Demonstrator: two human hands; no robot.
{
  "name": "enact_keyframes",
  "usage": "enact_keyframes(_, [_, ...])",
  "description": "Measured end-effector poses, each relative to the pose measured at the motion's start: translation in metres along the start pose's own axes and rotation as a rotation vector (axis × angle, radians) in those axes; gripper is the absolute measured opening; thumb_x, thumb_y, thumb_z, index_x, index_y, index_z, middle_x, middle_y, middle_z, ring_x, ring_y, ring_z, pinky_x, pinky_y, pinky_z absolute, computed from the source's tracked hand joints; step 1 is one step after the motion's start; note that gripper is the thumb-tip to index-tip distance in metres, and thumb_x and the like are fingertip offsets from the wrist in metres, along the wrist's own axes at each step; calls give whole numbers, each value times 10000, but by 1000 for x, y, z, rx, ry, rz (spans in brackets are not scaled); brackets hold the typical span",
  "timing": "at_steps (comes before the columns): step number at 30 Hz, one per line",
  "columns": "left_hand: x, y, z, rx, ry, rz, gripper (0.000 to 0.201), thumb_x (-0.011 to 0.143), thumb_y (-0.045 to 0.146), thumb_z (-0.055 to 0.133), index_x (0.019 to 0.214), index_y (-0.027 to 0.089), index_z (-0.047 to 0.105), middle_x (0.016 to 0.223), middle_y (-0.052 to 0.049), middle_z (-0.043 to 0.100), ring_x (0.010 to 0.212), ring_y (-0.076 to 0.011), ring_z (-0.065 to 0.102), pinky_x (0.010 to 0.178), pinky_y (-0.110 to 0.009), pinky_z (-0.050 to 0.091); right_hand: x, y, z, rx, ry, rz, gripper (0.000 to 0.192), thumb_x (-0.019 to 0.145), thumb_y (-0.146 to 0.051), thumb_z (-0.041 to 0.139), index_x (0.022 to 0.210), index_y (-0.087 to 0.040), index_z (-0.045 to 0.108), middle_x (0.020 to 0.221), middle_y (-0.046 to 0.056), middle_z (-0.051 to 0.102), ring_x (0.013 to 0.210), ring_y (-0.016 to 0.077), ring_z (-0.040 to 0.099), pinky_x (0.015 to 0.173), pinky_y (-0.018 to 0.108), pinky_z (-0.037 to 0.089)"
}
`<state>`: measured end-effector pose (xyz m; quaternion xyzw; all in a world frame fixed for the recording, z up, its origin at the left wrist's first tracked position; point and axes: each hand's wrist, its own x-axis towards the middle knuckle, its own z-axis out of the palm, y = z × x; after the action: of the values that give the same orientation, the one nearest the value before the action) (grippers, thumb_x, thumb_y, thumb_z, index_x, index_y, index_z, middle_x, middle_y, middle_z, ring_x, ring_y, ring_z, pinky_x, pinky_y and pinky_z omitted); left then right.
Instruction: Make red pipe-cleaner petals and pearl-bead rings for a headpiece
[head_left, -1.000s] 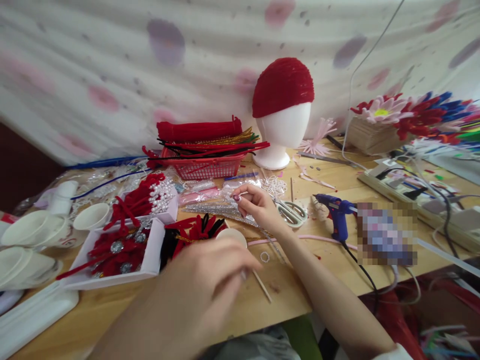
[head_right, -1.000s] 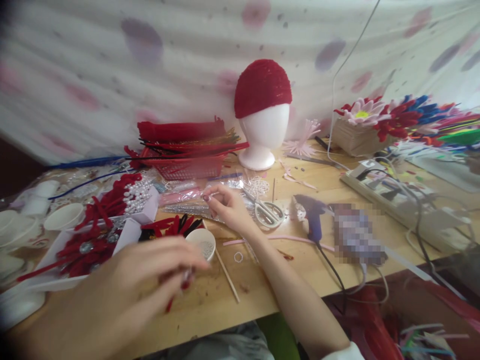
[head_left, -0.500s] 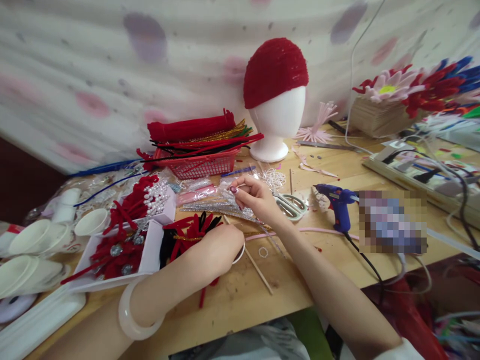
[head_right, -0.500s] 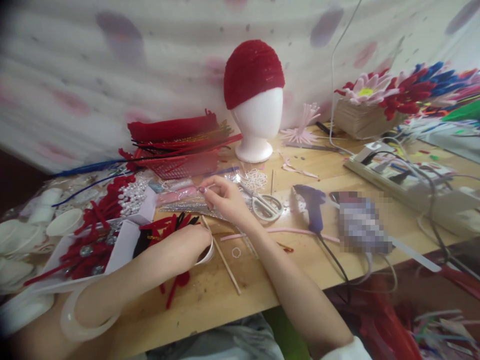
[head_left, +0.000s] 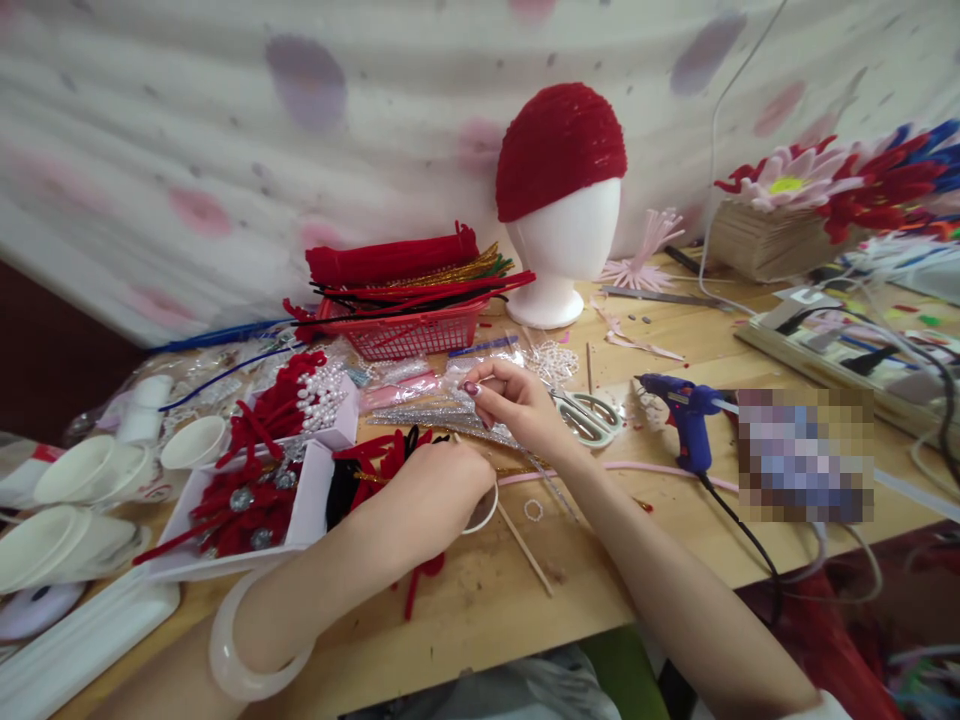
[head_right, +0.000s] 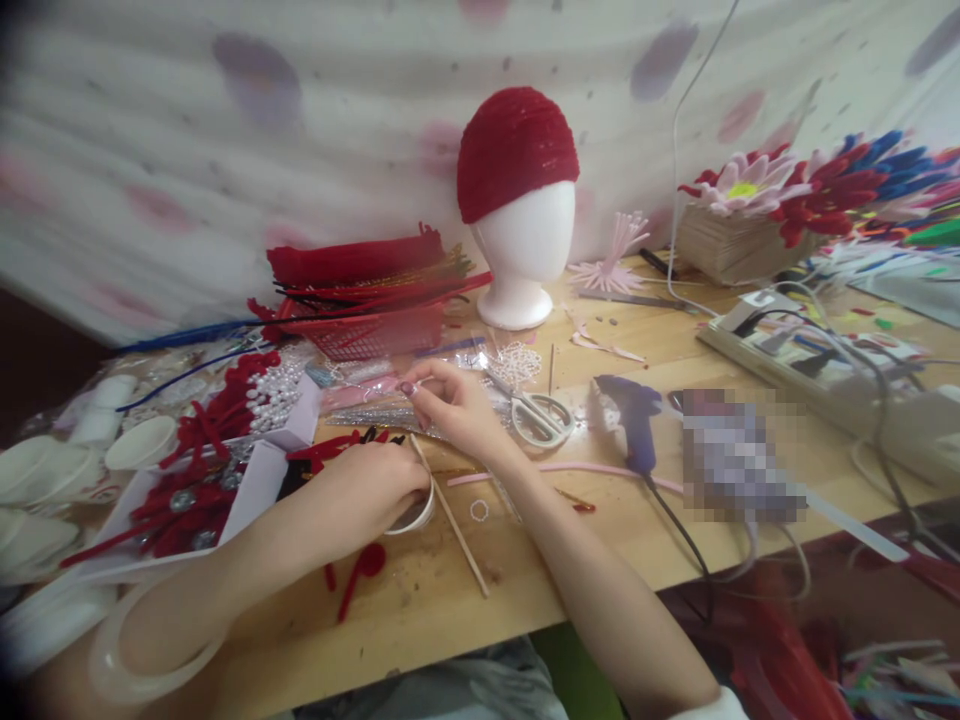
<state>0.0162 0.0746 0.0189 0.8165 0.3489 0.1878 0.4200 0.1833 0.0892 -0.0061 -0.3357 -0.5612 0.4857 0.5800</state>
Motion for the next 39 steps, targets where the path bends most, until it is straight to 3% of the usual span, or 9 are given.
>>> enact_keyframes(4, [-3,16,-12,135,-121,30,235,700,30,614,559,208,676,622,-28,676,601,-199,601,657,-321,424,-1,0,1,13,9,-2,179,854,-335,677,885,-170,617,490,-86,529,440,82,430,466,225,310])
enact_keyframes(6, [-4,18,-20,77,-120,-7,182,739,70,657,650,208,735,655,-21,710,622,-185,611,627,-285,430,-2,-2,3,19,29,-14,176,849,-331,687,879,-171,621,493,-84,527,440,80,424,455,221,298])
enact_keyframes(8, [-4,13,-29,-205,-8,-113,96,757,119,721,714,192,767,659,-18,721,575,-141,591,549,-226,425,-3,-5,7,29,57,-38,170,853,-331,689,872,-179,615,489,-90,511,430,76,406,438,217,283])
enact_keyframes(11, [-1,-1,-40,-859,271,-263,65,703,131,821,741,133,769,629,-20,706,452,-56,494,407,-139,358,-8,-12,15,45,96,-84,148,875,-316,676,864,-186,605,494,-96,491,414,68,381,413,210,259])
enact_keyframes(14, [3,-15,-42,-1144,409,-296,136,661,99,855,717,123,733,621,-1,682,446,-29,493,386,-91,373,-13,-19,23,36,108,-129,101,897,-266,658,860,-187,609,512,-94,487,411,59,362,390,204,232])
enact_keyframes(19, [8,-23,-32,-1277,477,-254,202,620,110,897,726,144,729,637,26,672,488,-22,535,410,-66,428,-19,-22,30,-124,35,-146,82,904,-198,620,827,-174,611,564,-73,502,447,57,370,389,194,242])
enact_keyframes(24, [6,-18,-29,-1315,463,-187,309,504,182,976,709,127,751,618,28,676,455,-11,508,368,-64,403,-20,-23,31,-188,6,-151,95,906,-182,591,812,-172,597,560,-72,491,428,56,350,373,194,229])
enact_keyframes(39, [2,-16,-22,-1263,385,-72,244,499,240,985,646,234,791,606,26,724,399,8,442,348,-55,357,-26,-25,31,-279,-30,-247,109,904,-160,605,798,-185,602,526,-89,427,425,58,307,368,200,235])
